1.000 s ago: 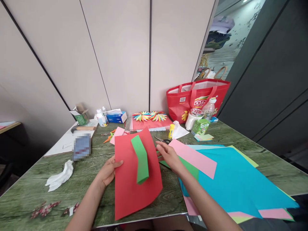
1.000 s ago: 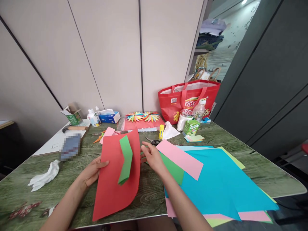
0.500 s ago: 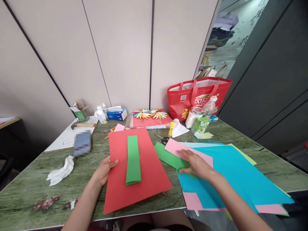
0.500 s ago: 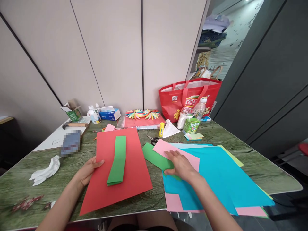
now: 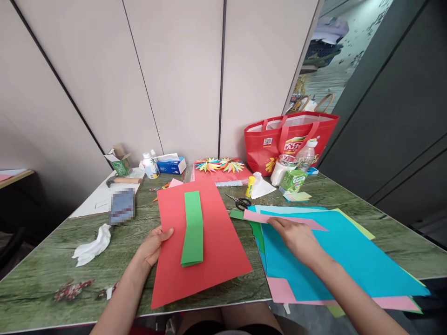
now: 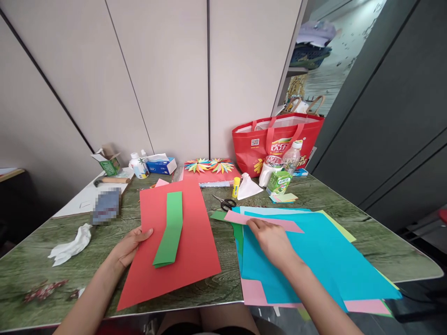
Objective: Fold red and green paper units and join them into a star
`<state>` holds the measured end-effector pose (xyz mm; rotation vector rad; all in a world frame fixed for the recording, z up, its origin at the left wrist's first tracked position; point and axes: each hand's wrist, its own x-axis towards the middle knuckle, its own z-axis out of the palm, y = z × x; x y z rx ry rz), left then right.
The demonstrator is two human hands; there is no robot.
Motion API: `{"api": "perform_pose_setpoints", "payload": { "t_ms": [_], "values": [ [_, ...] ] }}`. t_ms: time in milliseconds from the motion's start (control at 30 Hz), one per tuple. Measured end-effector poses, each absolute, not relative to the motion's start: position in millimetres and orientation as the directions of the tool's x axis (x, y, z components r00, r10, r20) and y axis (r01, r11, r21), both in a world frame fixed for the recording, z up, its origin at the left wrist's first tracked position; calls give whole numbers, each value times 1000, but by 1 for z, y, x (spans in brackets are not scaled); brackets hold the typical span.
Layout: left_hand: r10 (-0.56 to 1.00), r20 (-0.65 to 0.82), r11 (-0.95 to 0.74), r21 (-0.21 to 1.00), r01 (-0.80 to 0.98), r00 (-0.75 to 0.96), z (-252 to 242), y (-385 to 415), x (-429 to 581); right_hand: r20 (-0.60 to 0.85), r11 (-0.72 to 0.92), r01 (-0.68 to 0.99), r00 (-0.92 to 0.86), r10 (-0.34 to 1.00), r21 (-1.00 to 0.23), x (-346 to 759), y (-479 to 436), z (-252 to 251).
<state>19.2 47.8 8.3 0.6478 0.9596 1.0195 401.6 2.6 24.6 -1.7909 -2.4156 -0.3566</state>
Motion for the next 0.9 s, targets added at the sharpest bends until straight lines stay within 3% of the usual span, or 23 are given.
{"api": "perform_pose_setpoints", "payload": {
  "t_ms": [100, 267, 333, 400, 467, 533, 600, 733, 900],
  "values": [
    [919, -340, 394, 816, -424, 200, 5, 49, 18, 361, 212, 971, -237, 902, 110, 431, -5, 18],
    [915, -342, 402, 810, -427, 213, 7, 49, 20, 380, 106, 994, -114, 918, 41, 477, -12, -9],
    [916, -338, 399, 812, -426, 215, 9, 48, 23, 376, 84, 992, -44, 926, -91, 470, -15, -9],
    [919, -330, 392, 818, -420, 215, 11, 47, 26, 394, 106, 938, 35, 918, -331, 441, -19, 2],
    [921, -318, 385, 828, -408, 224, 11, 47, 30, 413, 221, 789, 46, 910, -573, 393, -24, 19],
    [923, -306, 377, 835, -401, 231, 11, 47, 33, 449, 367, 613, -22, 893, -700, 337, -26, 33],
    [926, -303, 372, 840, -395, 227, 11, 46, 35, 395, 394, 558, -126, 910, -731, 282, -24, 37],
    [935, -291, 349, 858, -376, 204, 13, 41, 36, 216, 244, 657, -126, 968, -713, 205, -13, 13],
    [979, -135, 184, 912, -367, 156, 20, 35, 40, 295, 263, 513, -21, 955, -817, 196, -5, -7]
  ]
}}
